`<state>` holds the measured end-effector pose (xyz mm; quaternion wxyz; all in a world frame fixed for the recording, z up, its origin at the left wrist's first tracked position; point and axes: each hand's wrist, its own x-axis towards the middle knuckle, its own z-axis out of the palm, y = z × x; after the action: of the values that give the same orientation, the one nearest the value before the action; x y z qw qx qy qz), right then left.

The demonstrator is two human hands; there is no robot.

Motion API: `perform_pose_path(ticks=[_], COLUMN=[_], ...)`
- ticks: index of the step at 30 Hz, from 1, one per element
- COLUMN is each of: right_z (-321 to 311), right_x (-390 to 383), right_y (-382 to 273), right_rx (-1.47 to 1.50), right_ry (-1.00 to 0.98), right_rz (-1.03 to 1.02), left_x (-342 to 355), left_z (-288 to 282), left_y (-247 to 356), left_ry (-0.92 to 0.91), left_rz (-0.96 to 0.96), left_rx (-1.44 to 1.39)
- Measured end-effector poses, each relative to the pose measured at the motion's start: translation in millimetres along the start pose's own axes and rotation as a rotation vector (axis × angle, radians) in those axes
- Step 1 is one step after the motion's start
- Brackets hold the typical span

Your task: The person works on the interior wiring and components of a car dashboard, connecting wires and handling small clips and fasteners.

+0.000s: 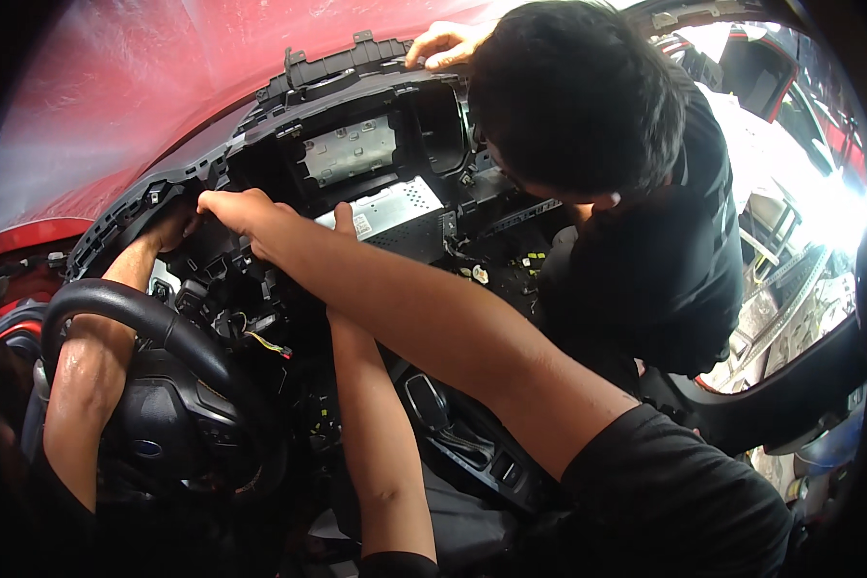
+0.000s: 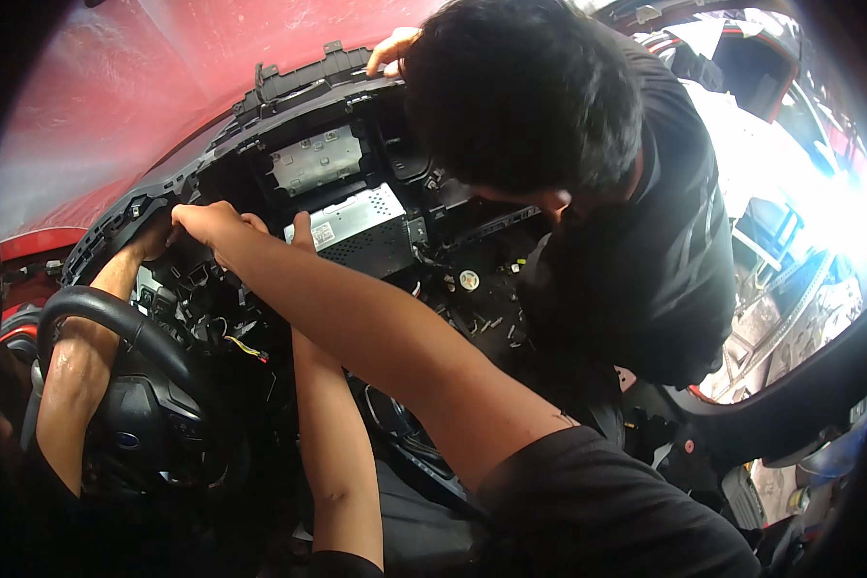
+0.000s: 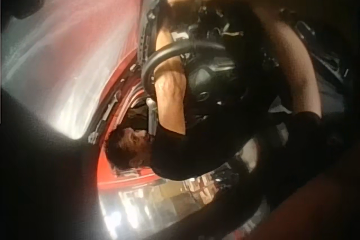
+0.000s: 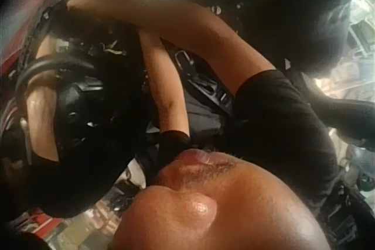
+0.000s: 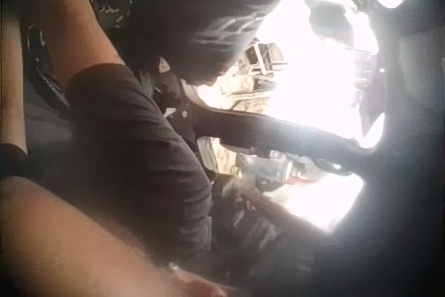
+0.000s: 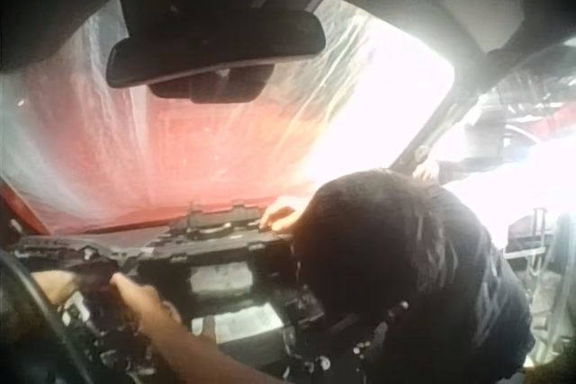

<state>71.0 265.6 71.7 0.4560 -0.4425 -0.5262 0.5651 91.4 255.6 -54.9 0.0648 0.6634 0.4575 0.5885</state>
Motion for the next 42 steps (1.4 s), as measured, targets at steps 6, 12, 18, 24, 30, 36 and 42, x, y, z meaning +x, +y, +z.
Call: perform_pose_path(ticks=[6,12,18,24,30,36,42], right_z=[14,15,-1,-2,-11,12,-10], right_x=[40,0,-4,30,43,77,98], right_y=[0,-7,14,7,-8,9,6], right_rx=[0.12,-0.015,-0.044,-0.092,-0.431,-0.272,-0.173], right_ry=[0.123,0.215,0.239,-0.035,-0.184,-0.192,-0.252], right_rz=[0.142,0.036,0.106,0.188,0.209,0.181,0.084], left_x=[3,5,-1,3,7,8,10], left_z=[2,-1,9,-1,-10,-21,-6], left_y=[7,-2,-4,2,-6,-20,-13], left_ry=[-0.026,-0.028,-0.063,-0.065,-0.028,0.013,-0.006], left_rz=[0.015,0.017,0.008,0.012,-0.011,-0.061,-0.071], left_rx=[-0.014,0.0,-0.03,-0.013,0.027,0.075,0.097])
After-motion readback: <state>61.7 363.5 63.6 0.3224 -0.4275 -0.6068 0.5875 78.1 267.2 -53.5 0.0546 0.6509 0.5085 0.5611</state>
